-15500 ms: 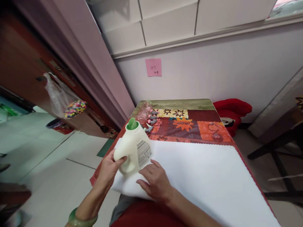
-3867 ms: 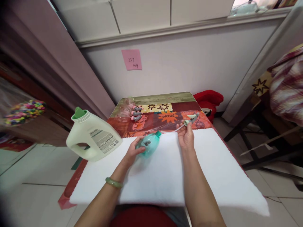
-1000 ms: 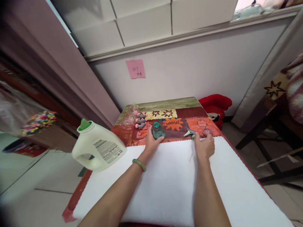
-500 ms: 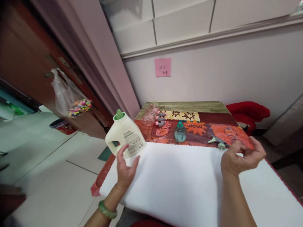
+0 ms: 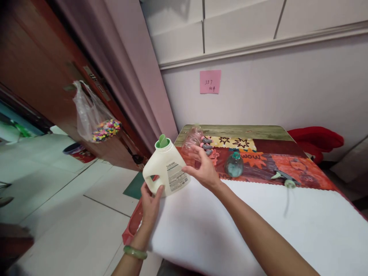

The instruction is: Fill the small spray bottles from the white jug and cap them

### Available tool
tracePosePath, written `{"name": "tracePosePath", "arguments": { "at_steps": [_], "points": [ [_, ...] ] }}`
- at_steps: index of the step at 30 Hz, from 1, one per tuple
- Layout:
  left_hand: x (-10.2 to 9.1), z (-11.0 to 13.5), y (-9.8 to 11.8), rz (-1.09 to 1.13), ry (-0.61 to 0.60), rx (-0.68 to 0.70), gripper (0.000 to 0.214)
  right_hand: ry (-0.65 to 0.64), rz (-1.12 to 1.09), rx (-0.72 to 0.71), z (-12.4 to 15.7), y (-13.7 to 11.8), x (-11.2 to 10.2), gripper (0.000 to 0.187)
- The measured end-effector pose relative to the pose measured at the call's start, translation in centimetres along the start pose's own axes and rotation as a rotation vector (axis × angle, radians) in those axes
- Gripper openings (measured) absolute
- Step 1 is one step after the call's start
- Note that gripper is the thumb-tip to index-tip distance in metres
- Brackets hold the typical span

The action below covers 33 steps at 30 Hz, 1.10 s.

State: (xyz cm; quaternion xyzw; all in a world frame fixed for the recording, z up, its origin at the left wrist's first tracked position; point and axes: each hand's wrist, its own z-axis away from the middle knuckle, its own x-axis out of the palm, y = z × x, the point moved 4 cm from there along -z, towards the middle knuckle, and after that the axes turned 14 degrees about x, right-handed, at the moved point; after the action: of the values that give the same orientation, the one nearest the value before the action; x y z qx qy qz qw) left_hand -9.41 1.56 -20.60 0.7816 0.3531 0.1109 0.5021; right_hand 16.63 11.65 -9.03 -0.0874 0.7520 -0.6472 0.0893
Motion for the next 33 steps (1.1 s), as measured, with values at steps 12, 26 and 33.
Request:
{"name": "tracePosePath", "arguments": {
  "at_steps": [12,26,33],
  "points": [
    [0.2,1.6,-0.4,-0.105,-0.034,0.085,0.064,0.05,0.116,-0.019,-6.0,-3.3,8.4,0.115],
    [0.2,2.2,-1.5,-0.114,0.01,0.103,0.069,0.092,0.149,-0.048,-5.1,-2.6,7.4,0.07],
    [-0.1,2.3,-1.4,-0.117,0.028,0.119,0.059,0.097,0.146,-0.075,-3.7,-3.0,6.9,0.066]
  ]
}}
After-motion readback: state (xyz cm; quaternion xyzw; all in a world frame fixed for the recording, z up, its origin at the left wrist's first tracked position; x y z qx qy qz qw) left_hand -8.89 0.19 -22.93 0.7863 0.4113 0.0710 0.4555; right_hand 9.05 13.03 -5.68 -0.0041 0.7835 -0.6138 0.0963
